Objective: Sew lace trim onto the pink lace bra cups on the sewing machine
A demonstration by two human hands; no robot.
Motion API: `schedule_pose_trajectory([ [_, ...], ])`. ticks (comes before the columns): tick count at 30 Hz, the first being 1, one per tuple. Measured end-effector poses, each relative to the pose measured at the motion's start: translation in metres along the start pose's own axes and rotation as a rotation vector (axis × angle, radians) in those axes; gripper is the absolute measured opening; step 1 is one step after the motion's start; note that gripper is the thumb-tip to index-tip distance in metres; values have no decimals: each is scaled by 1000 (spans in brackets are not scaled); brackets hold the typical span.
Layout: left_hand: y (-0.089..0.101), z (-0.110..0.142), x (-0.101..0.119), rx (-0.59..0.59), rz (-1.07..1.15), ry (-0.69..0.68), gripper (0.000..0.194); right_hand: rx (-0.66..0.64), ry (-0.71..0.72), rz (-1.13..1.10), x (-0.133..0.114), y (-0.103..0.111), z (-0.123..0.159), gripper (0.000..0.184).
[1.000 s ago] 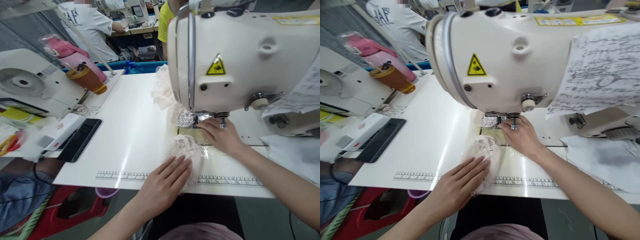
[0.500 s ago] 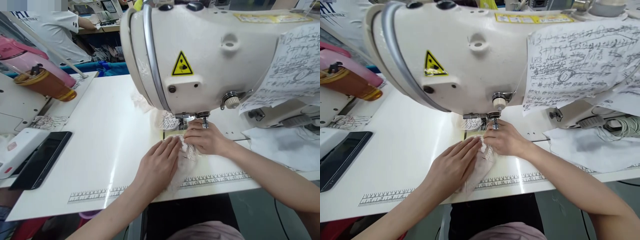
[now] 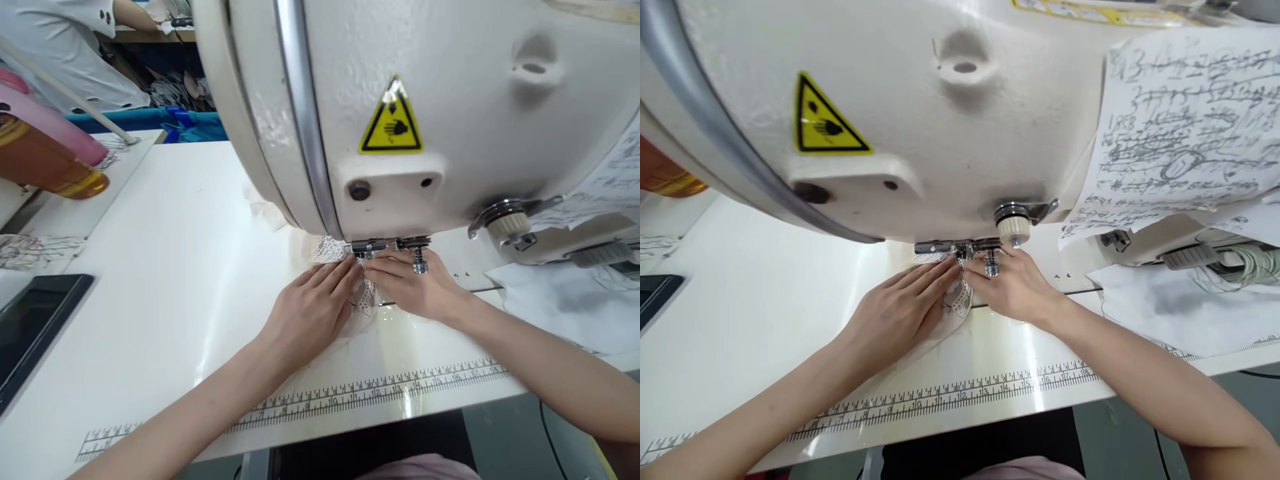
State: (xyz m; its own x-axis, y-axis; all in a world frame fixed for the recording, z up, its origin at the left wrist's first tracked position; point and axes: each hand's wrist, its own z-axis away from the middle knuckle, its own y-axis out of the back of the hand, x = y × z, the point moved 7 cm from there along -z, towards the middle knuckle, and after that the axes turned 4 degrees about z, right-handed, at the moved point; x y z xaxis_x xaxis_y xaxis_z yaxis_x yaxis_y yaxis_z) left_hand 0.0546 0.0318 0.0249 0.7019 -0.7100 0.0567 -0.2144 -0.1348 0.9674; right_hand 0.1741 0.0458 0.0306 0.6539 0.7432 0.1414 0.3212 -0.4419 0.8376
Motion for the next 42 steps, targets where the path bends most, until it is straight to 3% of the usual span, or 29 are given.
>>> schedule_pose_trajectory([
  [8,-6,-6,-14,14,39,21,42,-101,-18,134,2,-8,2,31],
  [15,-4,-7,-14,49,4,-4,41,-120,-22,49,3,-14,6,35],
  [30,-8,-7,-16,27,11,29,43,-44,0,118,3,-13,4,31],
  [36,19,1,-11,92,-31,-10,36,-33,-21,36,4,-5,-1,28],
  [40,37,25,-2,59,-64,-12,35,-50,-13,-78,3,-4,-1,29],
  [42,41,39,1,45,-72,45,26,-27,-7,-189,1,-6,0,28],
])
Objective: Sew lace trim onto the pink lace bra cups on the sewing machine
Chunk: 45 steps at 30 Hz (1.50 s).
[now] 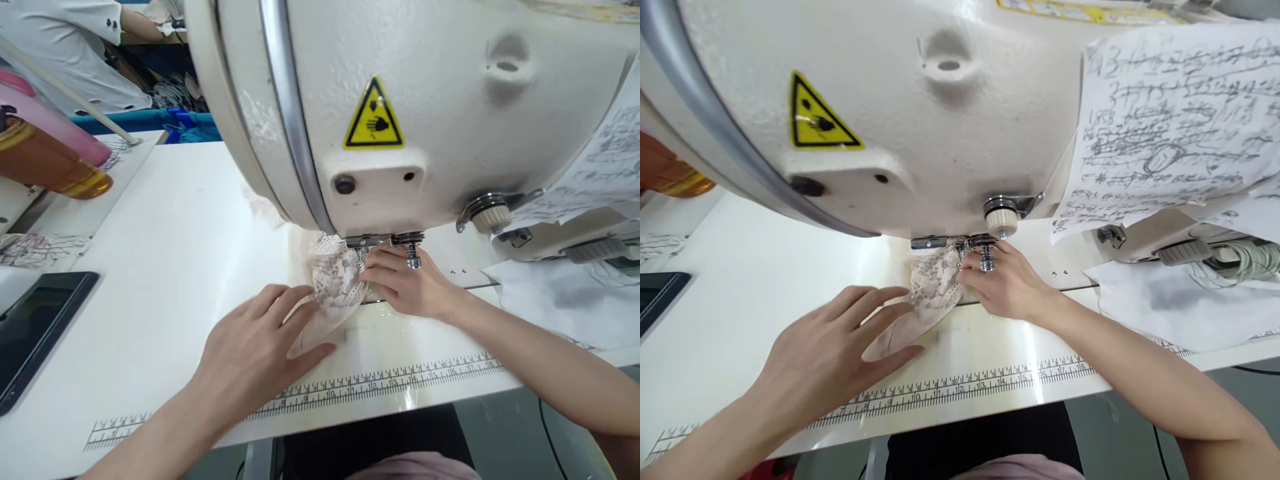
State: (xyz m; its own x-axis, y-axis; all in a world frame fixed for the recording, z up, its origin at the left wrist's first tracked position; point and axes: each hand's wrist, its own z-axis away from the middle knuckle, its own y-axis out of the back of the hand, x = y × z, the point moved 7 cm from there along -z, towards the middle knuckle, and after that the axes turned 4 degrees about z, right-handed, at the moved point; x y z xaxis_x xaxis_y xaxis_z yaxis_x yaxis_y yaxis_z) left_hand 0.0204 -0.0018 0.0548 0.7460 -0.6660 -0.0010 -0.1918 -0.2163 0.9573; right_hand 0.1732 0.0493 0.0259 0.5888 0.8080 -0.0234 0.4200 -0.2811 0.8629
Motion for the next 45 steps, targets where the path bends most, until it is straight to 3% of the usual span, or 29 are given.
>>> schedule_pose_trajectory([
  [2,3,12,0,-12,37,102,15,-7,4,-120,-1,-3,1,28],
  [7,3,18,-3,-116,331,254,16,-1,32,-258,-5,-4,0,16],
  [13,-4,-23,0,-137,178,-3,21,58,78,-254,-5,0,0,13],
  [18,-15,-45,7,76,-36,-170,30,2,39,-220,-6,3,-2,18],
  [22,-18,-42,5,170,-51,-177,29,4,-79,-14,-4,8,-3,18],
  [27,-16,-40,0,232,41,-142,19,69,45,25,-12,11,-7,25],
  [35,-41,-39,-4,48,101,-184,43,94,39,36,-9,7,-5,25],
  [45,-43,-39,-7,7,138,-150,49,42,60,87,-11,-4,-3,29],
])
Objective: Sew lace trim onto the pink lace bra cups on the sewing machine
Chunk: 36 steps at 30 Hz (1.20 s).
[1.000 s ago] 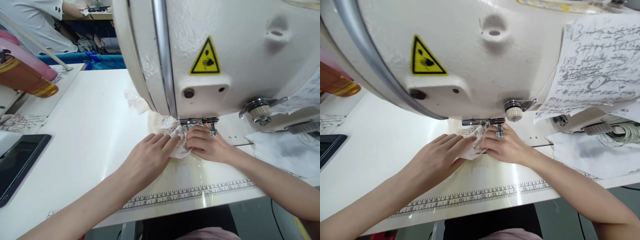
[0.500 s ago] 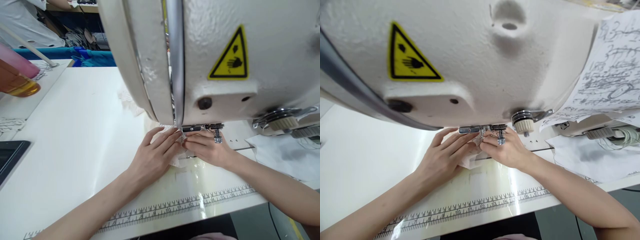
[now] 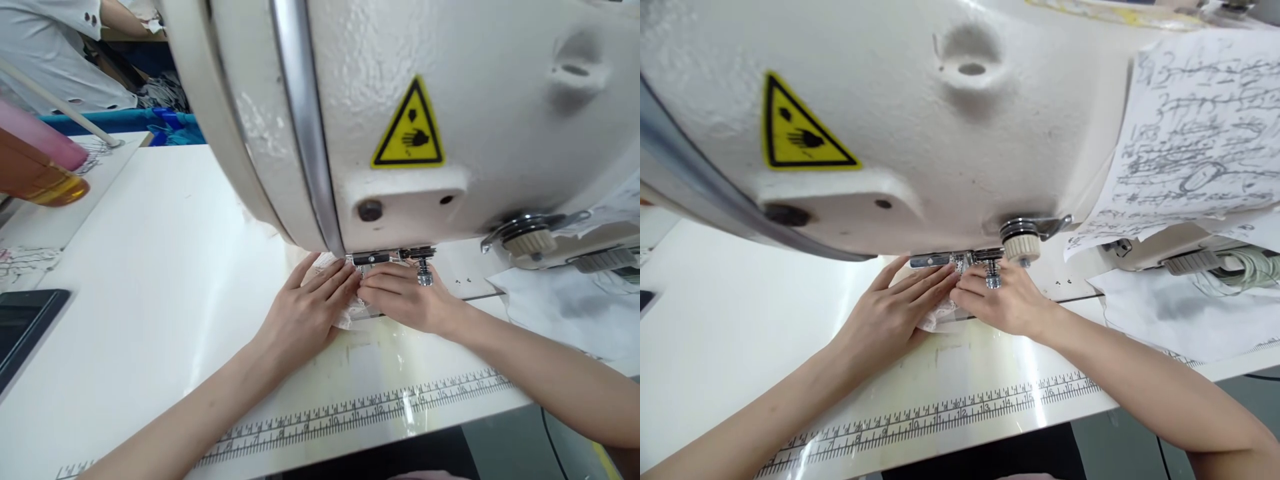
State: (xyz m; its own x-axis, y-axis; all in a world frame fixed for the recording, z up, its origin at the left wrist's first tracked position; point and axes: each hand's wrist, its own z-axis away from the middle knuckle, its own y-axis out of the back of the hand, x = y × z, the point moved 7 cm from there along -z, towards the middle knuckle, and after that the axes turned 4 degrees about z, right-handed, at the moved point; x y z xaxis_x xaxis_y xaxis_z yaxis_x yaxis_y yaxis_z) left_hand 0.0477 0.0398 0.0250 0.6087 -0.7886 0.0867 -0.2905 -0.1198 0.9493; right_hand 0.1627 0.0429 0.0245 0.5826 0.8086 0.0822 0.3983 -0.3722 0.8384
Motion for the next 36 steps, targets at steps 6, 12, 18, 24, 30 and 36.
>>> schedule_pose_trajectory([
  [6,-2,1,1,16,-33,6,48,35,10,22,1,-1,2,25],
  [12,-1,0,5,21,-67,8,45,6,-37,55,5,-2,4,24],
  [18,-3,0,5,10,-80,36,43,-19,-53,65,9,1,-1,25],
  [24,-4,-4,5,-4,-54,84,44,-22,-92,27,14,-1,2,18],
  [30,-5,-5,3,-3,-54,104,45,-116,-162,1,18,-6,5,17],
  [36,0,-1,9,55,-102,-19,38,-20,-44,143,8,8,-1,18],
])
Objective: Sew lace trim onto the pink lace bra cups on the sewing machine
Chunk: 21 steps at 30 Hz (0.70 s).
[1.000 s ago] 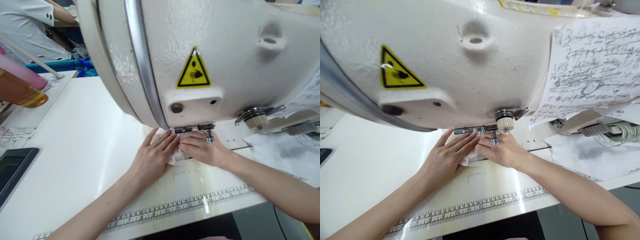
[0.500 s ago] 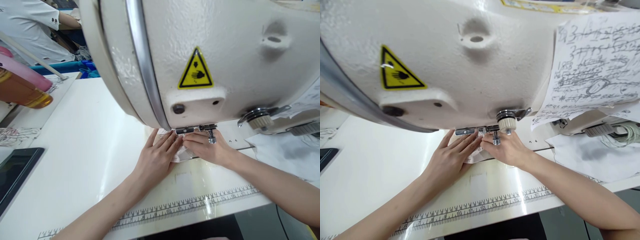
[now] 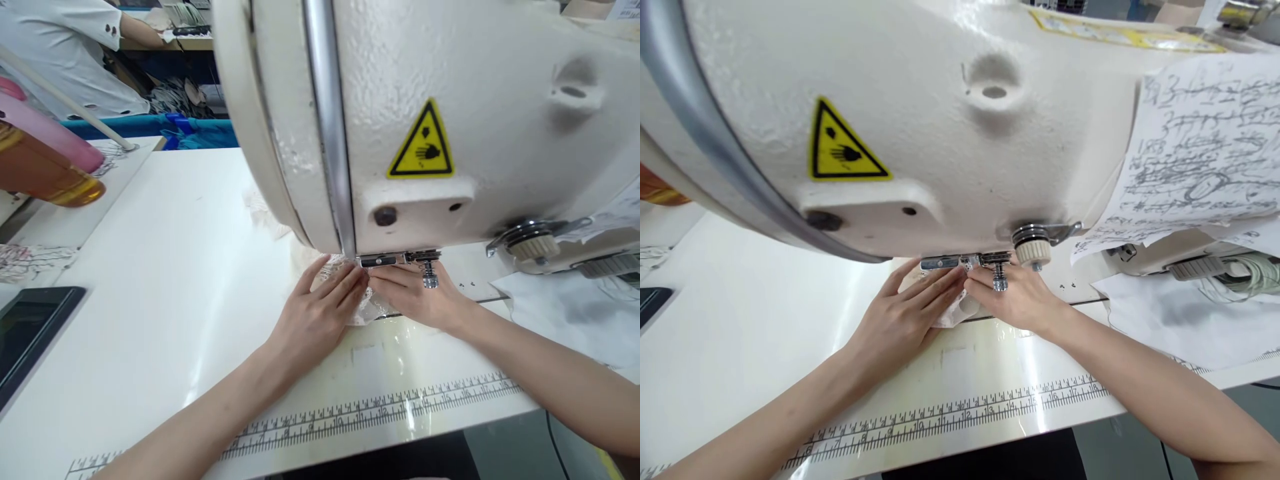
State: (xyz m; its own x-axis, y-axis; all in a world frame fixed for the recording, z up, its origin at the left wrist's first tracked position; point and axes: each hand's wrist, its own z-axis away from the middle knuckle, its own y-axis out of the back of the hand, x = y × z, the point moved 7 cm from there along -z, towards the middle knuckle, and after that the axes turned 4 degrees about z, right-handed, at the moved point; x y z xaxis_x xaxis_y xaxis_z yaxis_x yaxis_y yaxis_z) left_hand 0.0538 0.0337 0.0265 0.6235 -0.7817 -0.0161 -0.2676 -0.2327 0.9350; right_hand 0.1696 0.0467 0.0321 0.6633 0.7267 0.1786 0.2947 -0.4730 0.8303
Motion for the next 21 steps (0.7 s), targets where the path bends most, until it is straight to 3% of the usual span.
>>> schedule_pose_trajectory([
  [8,2,6,-12,-57,57,-83,43,-64,86,-60,-14,-9,-1,28],
  [14,3,5,-16,-47,28,-70,45,17,67,-41,-25,-4,-5,20],
  [21,-1,4,-15,-74,7,-11,45,2,63,-49,-23,-3,-5,25],
])
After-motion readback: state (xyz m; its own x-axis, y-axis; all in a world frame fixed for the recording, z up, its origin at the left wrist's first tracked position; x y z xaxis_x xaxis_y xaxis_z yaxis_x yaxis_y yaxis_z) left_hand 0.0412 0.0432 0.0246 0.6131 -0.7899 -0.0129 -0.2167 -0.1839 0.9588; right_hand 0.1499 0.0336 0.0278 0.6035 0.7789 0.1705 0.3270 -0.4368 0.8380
